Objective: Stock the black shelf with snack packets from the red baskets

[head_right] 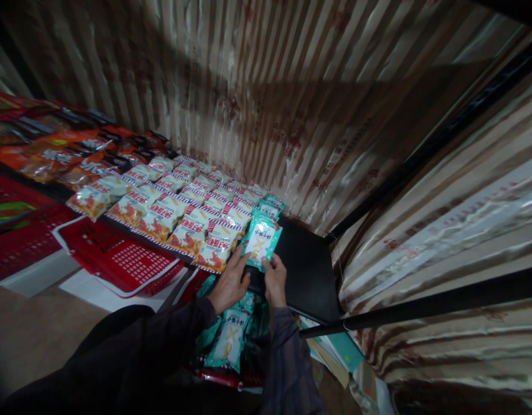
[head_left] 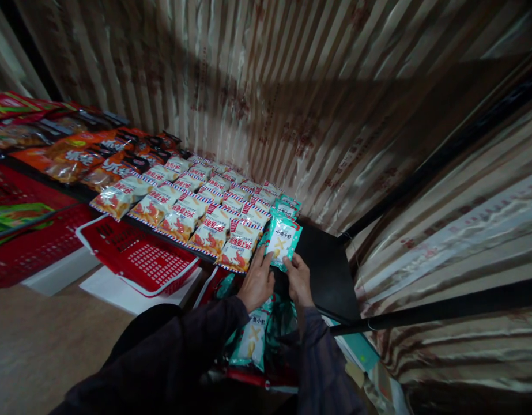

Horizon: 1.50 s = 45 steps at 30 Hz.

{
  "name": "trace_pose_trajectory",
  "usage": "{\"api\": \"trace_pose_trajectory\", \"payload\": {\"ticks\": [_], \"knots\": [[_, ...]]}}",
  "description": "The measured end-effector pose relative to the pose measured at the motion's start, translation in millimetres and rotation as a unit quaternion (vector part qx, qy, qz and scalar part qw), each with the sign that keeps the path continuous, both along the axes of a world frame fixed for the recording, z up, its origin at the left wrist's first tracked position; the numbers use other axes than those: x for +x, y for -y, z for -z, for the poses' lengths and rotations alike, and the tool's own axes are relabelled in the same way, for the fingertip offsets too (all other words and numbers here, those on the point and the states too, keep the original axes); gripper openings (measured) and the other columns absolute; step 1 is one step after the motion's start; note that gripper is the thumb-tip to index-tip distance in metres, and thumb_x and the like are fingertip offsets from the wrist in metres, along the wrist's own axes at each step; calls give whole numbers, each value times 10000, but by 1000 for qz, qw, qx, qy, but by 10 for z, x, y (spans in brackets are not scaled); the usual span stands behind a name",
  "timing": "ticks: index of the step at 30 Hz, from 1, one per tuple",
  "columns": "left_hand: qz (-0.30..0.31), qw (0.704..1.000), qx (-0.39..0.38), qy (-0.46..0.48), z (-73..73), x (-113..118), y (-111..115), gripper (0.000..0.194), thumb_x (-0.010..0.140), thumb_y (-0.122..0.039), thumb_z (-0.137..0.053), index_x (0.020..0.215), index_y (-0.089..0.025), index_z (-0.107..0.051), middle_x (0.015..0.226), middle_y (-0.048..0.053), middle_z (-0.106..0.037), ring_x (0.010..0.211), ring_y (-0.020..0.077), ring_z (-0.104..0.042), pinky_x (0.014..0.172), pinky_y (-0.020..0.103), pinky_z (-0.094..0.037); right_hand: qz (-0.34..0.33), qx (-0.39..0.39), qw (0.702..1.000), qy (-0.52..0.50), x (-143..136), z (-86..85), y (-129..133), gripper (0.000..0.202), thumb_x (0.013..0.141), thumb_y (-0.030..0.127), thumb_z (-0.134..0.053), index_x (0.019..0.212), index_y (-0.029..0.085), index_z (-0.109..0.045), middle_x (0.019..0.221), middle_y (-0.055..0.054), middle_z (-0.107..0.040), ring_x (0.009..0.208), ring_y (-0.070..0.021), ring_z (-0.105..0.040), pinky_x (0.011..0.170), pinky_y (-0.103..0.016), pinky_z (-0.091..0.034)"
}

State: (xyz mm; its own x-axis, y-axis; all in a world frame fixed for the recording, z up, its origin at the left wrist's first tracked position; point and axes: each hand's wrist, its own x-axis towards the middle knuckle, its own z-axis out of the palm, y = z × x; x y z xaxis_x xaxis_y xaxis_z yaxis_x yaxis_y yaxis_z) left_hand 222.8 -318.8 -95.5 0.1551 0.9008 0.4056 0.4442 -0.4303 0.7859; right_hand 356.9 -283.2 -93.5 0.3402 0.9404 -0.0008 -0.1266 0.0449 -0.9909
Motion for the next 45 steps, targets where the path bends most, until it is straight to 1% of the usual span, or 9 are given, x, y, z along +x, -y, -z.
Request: {"api": "trace_pose_trajectory", "payload": {"ticks": [5,9,12,16,22,29,37,41,45], "knots": [[-2,1000,-18,-7,6,13,-8,607,818,-100,-483,1419,-108,-399,1578,205,-222,1472,332,-208,1175,533,-284,7,22,999,49,-5,48,-63,384,622,370,-726,941,157,-705,892,-50,-760,794,-192,-674,771,-329,-522],[-3,1000,-10,-15,20,12,-39,616,811,-83,-481,1421,-100,-393,1587,207,-197,1481,333,-168,1183,541,-262,1,23,990,141,-5,64,-52,363,693,427,-671,950,172,-701,907,-51,-757,818,-200,-673,782,-329,-508],[-1,1000,0,-25,32,10,-73,612,816,-77,-468,1422,-104,-390,1592,198,-195,1483,329,-160,1185,540,-259,11,20,972,232,-5,47,-24,362,761,457,-596,980,188,-696,951,-64,-749,863,-213,-668,810,-337,-490],[-4,999,9,-36,30,-6,-122,596,821,-76,-456,1415,-94,-399,1586,198,-221,1484,330,-156,1186,540,-266,50,2,943,330,1,26,-12,387,771,483,-563,985,189,-695,940,-78,-736,846,-227,-648,797,-342,-472],[-4,999,14,-50,2,-20,-169,558,825,-65,-432,1384,-74,-430,1568,201,-268,1475,312,-202,1189,515,-282,26,8,956,292,15,60,-27,384,770,487,-541,955,177,-670,889,-67,-727,803,-209,-636,773,-313,-475],[-2,998,0,-62,-49,-18,-185,558,818,-53,-431,1376,-66,-442,1581,206,-231,1476,325,-191,1189,512,-283,32,0,949,314,-8,52,-31,385,777,501,-526,947,185,-664,898,-75,-733,807,-212,-647,774,-312,-480],[-1,999,-6,-38,-8,-7,-198,566,815,-80,-466,1381,-80,-450,1583,190,-241,1477,323,-187,1194,514,-268,22,-16,955,294,-1,49,-47,435,743,529,-540,961,170,-651,927,-103,-731,819,-228,-660,777,-334,-492],[3,999,6,-37,7,0,-190,572,808,-68,-467,1379,-89,-449,1594,184,-211,1485,317,-153,1190,524,-273,30,-15,957,289,2,54,-39,461,739,533,-551,1001,165,-645,960,-111,-729,863,-232,-665,802,-338,-496],[-4,999,12,-41,27,11,-182,574,804,-60,-467,1377,-69,-441,1595,213,-176,1486,329,-143,1186,536,-270,41,-10,962,271,-16,65,-2,538,739,532,-558,1106,143,-614,1042,-138,-711,932,-235,-663,848,-347,-496]]}}
